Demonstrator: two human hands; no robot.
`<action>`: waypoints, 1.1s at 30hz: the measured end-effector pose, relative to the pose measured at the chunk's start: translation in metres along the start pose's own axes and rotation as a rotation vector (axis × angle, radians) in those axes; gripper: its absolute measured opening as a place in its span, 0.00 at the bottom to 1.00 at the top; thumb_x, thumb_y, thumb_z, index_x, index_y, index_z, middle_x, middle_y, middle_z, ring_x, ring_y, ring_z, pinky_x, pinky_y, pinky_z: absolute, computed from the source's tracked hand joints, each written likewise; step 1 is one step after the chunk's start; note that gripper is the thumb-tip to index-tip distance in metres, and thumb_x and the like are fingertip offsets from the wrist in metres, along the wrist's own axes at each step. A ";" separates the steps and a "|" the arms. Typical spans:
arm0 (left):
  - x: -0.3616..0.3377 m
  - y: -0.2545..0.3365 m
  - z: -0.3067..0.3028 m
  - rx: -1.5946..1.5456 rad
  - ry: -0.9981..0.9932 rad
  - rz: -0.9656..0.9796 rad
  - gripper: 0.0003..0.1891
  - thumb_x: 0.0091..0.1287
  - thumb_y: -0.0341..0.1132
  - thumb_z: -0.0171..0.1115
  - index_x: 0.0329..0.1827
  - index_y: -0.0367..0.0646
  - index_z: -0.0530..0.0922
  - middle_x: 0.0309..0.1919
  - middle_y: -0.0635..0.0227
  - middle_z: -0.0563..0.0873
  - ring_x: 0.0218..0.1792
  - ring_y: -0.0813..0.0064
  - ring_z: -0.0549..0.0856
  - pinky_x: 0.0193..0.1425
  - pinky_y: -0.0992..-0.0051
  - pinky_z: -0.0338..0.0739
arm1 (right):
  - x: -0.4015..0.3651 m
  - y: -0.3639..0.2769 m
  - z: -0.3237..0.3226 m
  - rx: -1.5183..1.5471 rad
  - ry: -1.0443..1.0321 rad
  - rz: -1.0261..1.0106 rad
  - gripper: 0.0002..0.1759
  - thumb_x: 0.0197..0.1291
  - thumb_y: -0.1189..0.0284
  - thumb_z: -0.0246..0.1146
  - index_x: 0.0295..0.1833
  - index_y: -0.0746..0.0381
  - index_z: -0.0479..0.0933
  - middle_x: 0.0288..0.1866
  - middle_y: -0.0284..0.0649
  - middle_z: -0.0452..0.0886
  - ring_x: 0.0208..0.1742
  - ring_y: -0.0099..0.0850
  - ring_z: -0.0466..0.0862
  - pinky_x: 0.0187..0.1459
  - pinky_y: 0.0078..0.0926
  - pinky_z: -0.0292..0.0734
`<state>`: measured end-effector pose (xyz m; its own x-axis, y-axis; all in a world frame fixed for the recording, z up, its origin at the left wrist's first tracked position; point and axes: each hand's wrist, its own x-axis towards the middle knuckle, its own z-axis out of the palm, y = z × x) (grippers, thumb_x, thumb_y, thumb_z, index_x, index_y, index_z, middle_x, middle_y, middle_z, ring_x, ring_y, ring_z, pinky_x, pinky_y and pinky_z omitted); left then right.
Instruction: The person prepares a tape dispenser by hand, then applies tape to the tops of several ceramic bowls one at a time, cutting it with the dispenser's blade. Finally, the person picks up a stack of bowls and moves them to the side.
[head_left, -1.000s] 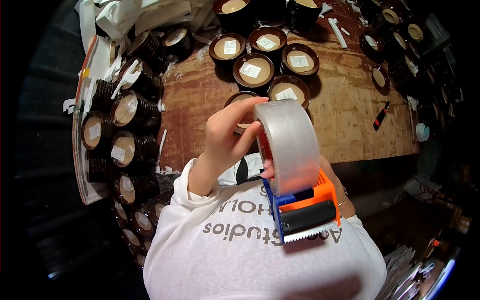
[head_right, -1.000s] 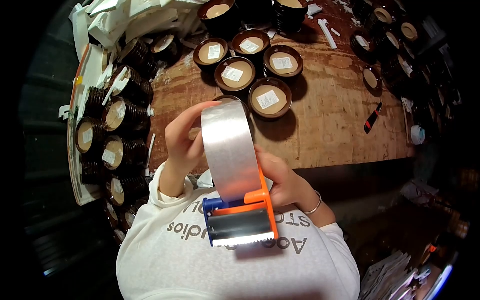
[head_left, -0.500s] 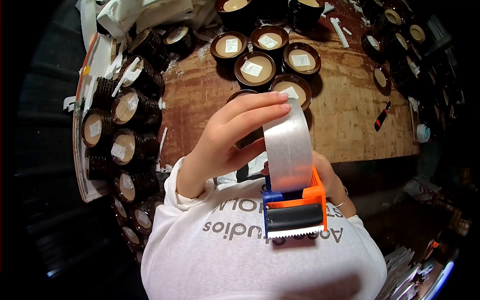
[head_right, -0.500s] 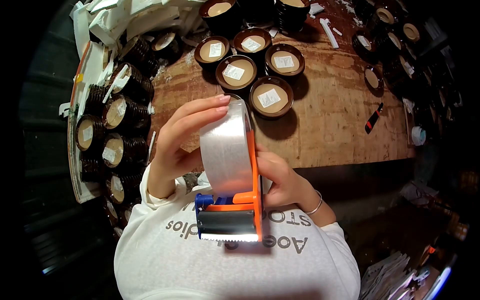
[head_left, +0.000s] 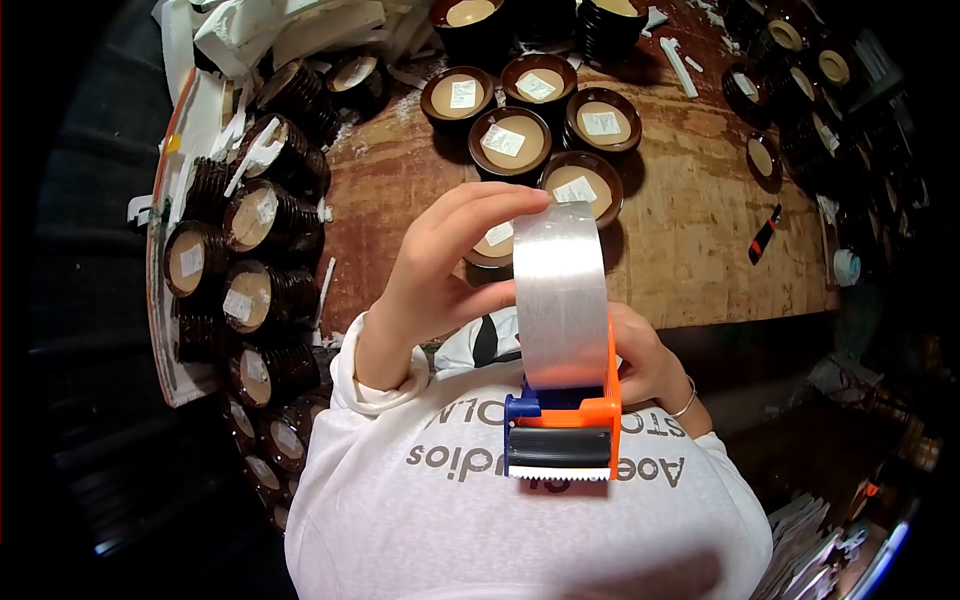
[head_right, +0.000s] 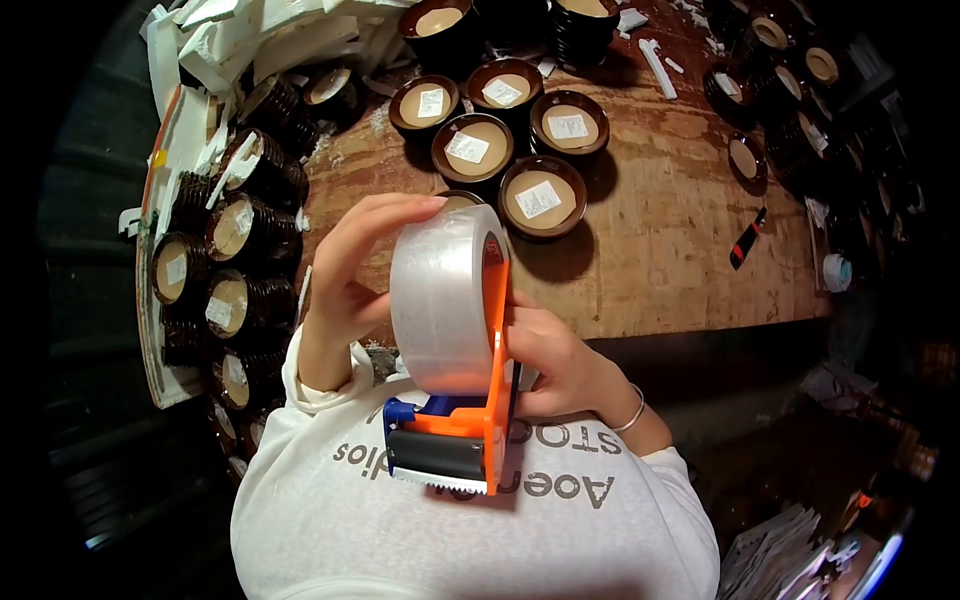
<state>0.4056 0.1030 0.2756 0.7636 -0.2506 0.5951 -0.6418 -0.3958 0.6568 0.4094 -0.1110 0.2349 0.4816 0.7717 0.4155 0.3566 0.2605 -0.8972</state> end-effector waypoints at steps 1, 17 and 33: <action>0.000 0.000 -0.001 0.001 0.001 0.000 0.28 0.42 0.35 0.72 0.48 0.36 0.75 0.44 0.60 0.81 0.44 0.64 0.80 0.46 0.72 0.75 | -0.001 0.000 0.000 -0.014 0.006 0.009 0.18 0.42 0.64 0.70 0.38 0.62 0.80 0.44 0.44 0.80 0.45 0.39 0.80 0.48 0.34 0.73; -0.026 -0.007 0.021 0.156 0.150 -0.207 0.14 0.48 0.27 0.66 0.38 0.32 0.77 0.27 0.60 0.82 0.27 0.71 0.83 0.31 0.78 0.75 | -0.019 0.008 0.012 0.850 0.135 0.503 0.24 0.54 0.69 0.62 0.54 0.70 0.67 0.49 0.47 0.76 0.52 0.36 0.77 0.53 0.29 0.71; -0.033 -0.008 0.044 -0.586 0.124 -0.891 0.17 0.63 0.43 0.59 0.24 0.36 0.76 0.15 0.75 0.74 0.14 0.90 0.70 0.14 0.87 0.63 | -0.002 0.006 0.008 0.452 0.127 0.407 0.09 0.58 0.72 0.58 0.43 0.63 0.77 0.41 0.35 0.78 0.44 0.22 0.76 0.45 0.17 0.73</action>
<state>0.3890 0.0751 0.2304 0.9820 0.0234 -0.1874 0.1842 0.1022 0.9776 0.4040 -0.1061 0.2274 0.6093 0.7928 0.0168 -0.2364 0.2017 -0.9505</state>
